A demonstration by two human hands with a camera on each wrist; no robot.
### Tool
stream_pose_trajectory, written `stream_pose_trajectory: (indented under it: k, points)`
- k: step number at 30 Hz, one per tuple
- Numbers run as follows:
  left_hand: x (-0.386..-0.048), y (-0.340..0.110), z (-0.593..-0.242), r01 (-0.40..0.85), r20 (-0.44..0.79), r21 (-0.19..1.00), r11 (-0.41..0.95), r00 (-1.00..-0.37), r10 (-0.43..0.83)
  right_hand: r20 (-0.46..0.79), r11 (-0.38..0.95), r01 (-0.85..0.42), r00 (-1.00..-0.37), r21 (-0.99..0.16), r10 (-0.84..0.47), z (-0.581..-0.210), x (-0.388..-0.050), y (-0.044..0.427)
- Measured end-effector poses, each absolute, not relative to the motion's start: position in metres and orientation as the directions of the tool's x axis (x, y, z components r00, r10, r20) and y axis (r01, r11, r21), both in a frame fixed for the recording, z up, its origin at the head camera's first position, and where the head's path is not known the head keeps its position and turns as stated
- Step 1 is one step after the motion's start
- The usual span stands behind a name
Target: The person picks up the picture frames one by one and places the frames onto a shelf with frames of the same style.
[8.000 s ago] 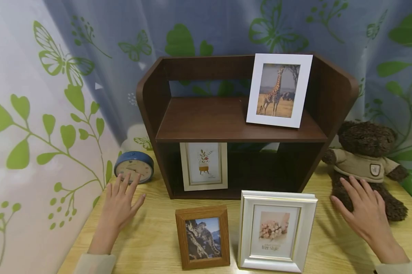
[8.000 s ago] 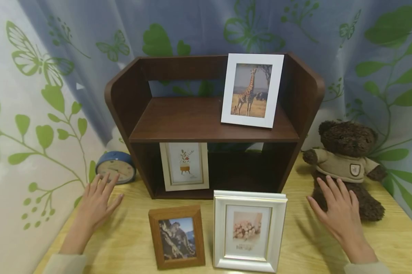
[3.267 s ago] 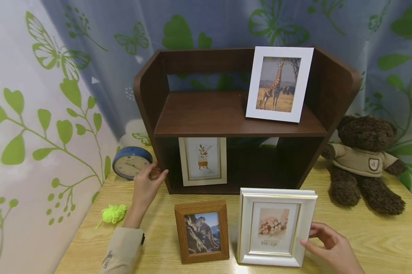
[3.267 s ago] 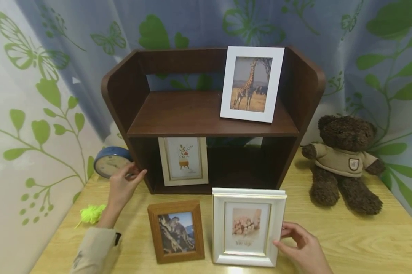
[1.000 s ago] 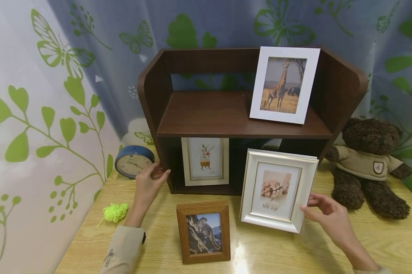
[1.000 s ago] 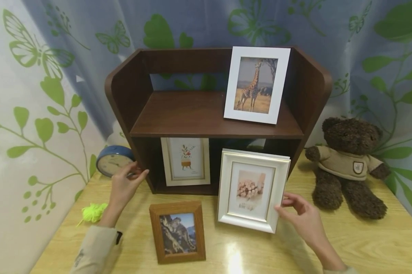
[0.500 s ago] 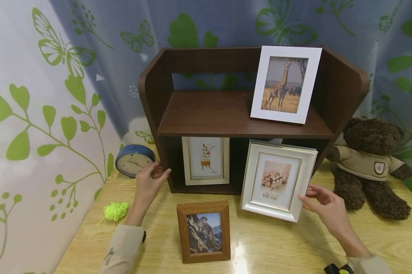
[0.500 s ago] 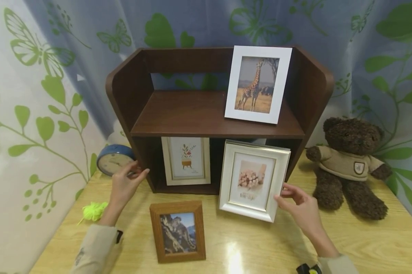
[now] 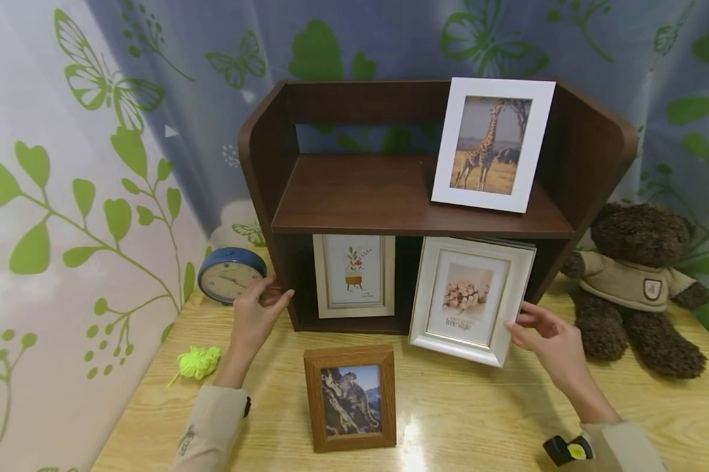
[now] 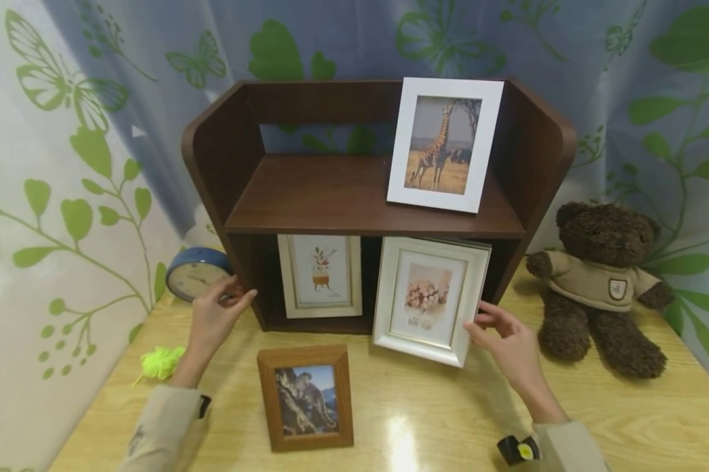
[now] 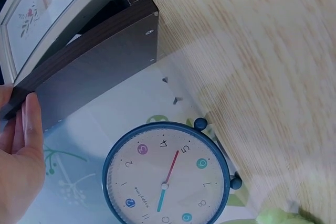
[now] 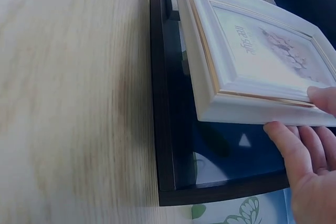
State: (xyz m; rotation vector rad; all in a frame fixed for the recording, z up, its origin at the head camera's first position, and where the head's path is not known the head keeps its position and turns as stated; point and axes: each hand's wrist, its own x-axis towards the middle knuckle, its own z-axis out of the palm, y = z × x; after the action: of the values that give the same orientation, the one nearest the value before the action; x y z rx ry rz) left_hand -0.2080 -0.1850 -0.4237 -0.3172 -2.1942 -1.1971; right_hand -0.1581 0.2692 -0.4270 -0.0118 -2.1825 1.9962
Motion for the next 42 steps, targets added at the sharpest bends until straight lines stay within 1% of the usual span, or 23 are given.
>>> stream_pose_trajectory:
  k: [6,16,21,25,29,35,42]
  points:
    - [-0.209,-0.185,-0.424,0.476,0.609,0.684,0.552,-0.789,-0.075,0.103,0.120,-0.082,-0.979,-0.989,0.177,-0.418,-0.163,0.261]
    - [-0.208,-0.184,-0.425,0.491,0.633,0.669,0.558,-0.770,-0.081,0.076,0.191,-0.032,-0.971,-0.981,0.228,-0.420,-0.173,0.255]
    - [-0.208,-0.184,-0.426,0.492,0.635,0.669,0.558,-0.768,-0.083,0.060,0.192,-0.009,-0.962,-0.981,0.265,-0.420,-0.173,0.250]
    - [-0.208,-0.184,-0.425,0.487,0.627,0.676,0.553,-0.775,-0.084,0.057,0.162,-0.009,-0.954,-0.987,0.294,-0.419,-0.173,0.243]
    - [-0.208,-0.184,-0.425,0.479,0.619,0.684,0.550,-0.780,-0.090,0.051,0.184,0.012,-0.940,-0.983,0.336,-0.418,-0.176,0.236]
    - [-0.208,-0.183,-0.425,0.477,0.615,0.686,0.550,-0.783,-0.089,0.066,0.230,0.026,-0.921,-0.973,0.384,-0.423,-0.179,0.227]
    - [-0.209,-0.184,-0.426,0.480,0.616,0.686,0.547,-0.783,-0.086,0.104,0.277,0.008,-0.917,-0.961,0.385,-0.424,-0.180,0.219]
